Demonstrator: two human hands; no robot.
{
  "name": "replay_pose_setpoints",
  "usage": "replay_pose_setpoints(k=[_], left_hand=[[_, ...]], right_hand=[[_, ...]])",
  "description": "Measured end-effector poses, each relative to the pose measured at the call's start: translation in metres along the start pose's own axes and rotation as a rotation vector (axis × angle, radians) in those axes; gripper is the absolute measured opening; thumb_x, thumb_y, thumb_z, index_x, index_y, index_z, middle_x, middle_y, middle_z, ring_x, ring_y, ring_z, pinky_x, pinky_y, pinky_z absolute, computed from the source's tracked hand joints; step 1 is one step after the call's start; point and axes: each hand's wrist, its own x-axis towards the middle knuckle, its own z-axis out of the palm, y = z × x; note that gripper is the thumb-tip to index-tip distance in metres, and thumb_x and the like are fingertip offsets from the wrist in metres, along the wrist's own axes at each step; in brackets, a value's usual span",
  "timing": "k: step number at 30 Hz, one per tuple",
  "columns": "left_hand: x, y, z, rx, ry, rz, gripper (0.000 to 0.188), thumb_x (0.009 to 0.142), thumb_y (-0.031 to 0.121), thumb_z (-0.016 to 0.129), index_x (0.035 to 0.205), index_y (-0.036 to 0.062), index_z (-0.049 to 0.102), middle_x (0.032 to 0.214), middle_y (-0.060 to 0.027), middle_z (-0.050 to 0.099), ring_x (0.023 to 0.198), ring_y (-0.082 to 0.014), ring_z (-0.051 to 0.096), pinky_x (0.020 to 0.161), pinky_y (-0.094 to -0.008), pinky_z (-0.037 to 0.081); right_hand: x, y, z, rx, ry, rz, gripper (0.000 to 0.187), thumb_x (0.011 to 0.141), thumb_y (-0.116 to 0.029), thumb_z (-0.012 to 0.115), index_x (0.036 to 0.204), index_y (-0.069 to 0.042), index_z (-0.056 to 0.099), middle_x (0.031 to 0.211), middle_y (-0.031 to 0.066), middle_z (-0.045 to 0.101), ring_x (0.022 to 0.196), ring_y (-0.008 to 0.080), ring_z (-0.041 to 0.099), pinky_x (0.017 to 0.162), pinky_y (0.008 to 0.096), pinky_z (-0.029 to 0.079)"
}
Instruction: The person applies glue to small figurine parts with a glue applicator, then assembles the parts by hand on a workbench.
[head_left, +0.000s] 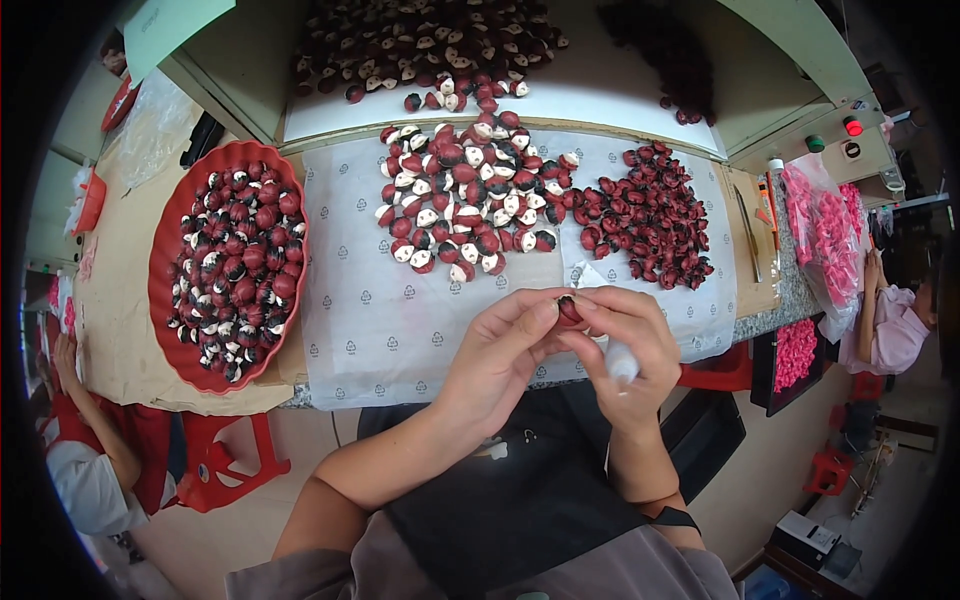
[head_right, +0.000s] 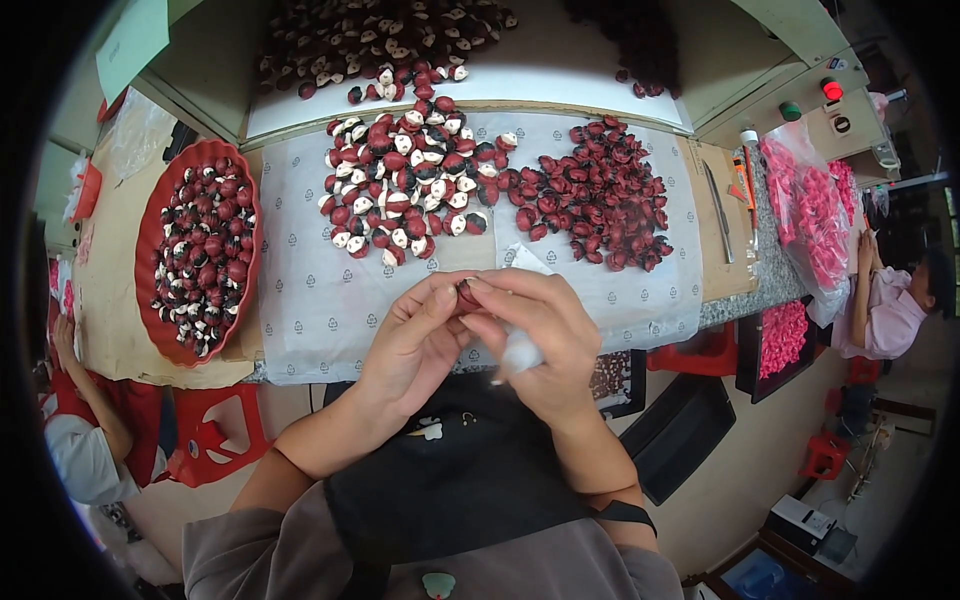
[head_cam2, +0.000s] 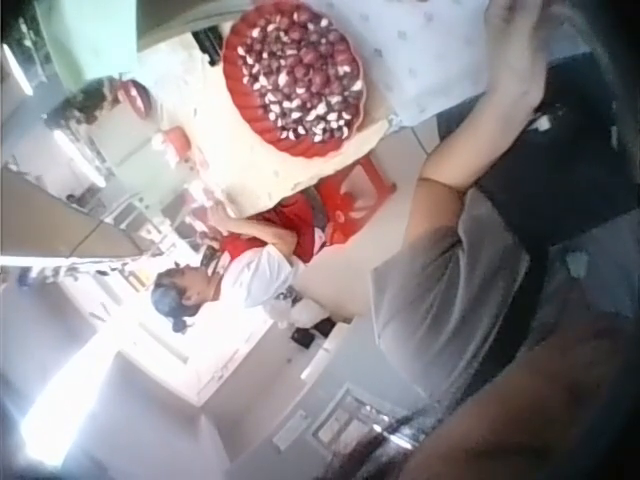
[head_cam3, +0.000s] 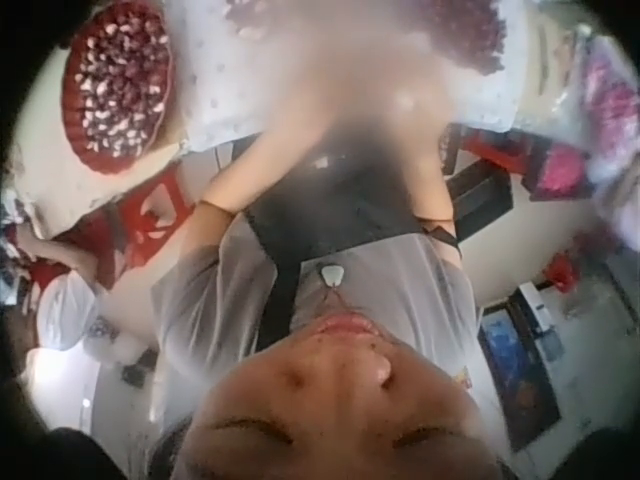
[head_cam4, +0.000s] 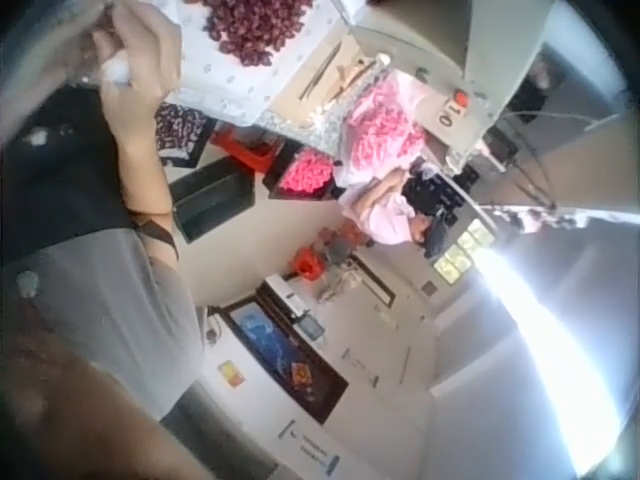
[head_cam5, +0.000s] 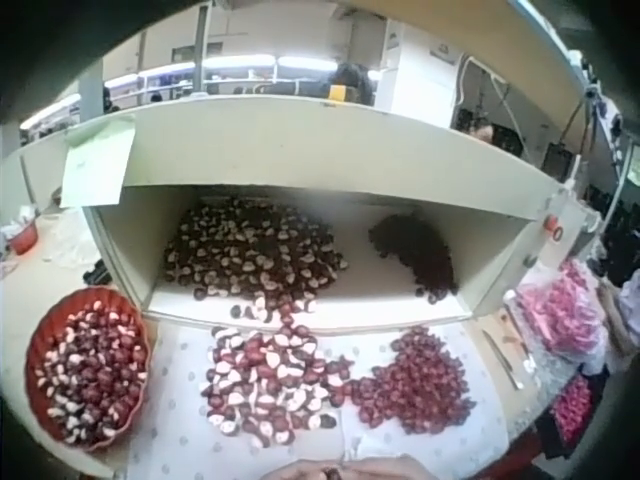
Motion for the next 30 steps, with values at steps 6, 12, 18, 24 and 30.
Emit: replay_pose_setpoints(k=[6,12,18,24,30], left_hand=[[-0.006,-0.001,0.006,0.179,0.053,0.127,0.024,0.08,0.008,0.052,0.101,-0.0022,0.053,0.092,-0.0082,0.058,0.081,-0.0115,0.055,0.075,-0.0237,0.044],[-0.012,0.0,0.008,0.297,0.113,0.211,0.022,0.076,0.0,0.055,0.097,-0.003,0.056,0.091,-0.0109,0.059,0.081,-0.0112,0.056,0.075,-0.0218,0.044],[-0.007,0.009,-0.001,0.626,0.108,0.29,0.024,0.074,0.002,0.058,0.097,-0.0017,0.057,0.088,-0.0088,0.06,0.078,-0.0091,0.056,0.071,-0.0207,0.044],[-0.007,0.018,0.0,1.161,0.042,0.64,0.027,0.067,0.003,0.063,0.094,0.0025,0.06,0.08,-0.0089,0.061,0.067,-0.0129,0.058,0.06,-0.0229,0.045],[-0.005,0.025,-0.002,1.472,-0.043,0.885,0.025,0.061,0.004,0.066,0.086,0.0005,0.06,0.074,-0.0089,0.061,0.058,-0.0206,0.056,0.054,-0.0267,0.044]], right_hand=[[-0.001,-0.001,0.003,-0.161,0.081,-0.125,0.03,0.056,0.002,0.068,0.085,-0.001,0.06,0.083,0.01,0.059,0.066,0.0197,0.055,0.055,0.025,0.044],[-0.01,-0.002,0.011,-0.247,0.156,-0.233,0.027,0.058,0.004,0.067,0.083,0.0,0.059,0.077,0.0106,0.059,0.061,0.0188,0.054,0.05,0.024,0.043],[-0.008,-0.007,0.005,-0.081,0.102,-0.008,0.021,0.061,0.004,0.066,0.08,0.0,0.06,0.079,0.0113,0.059,0.063,0.0171,0.055,0.053,0.0223,0.043],[-0.009,-0.002,0.002,0.371,0.069,0.368,0.014,0.065,0.004,0.063,0.079,0.001,0.06,0.081,0.0107,0.058,0.071,0.0153,0.055,0.065,0.0233,0.042],[-0.006,0.0,-0.002,0.526,-0.019,0.543,0.011,0.067,0.005,0.061,0.077,0.001,0.06,0.077,0.0092,0.059,0.071,0.0134,0.054,0.067,0.0227,0.041]])
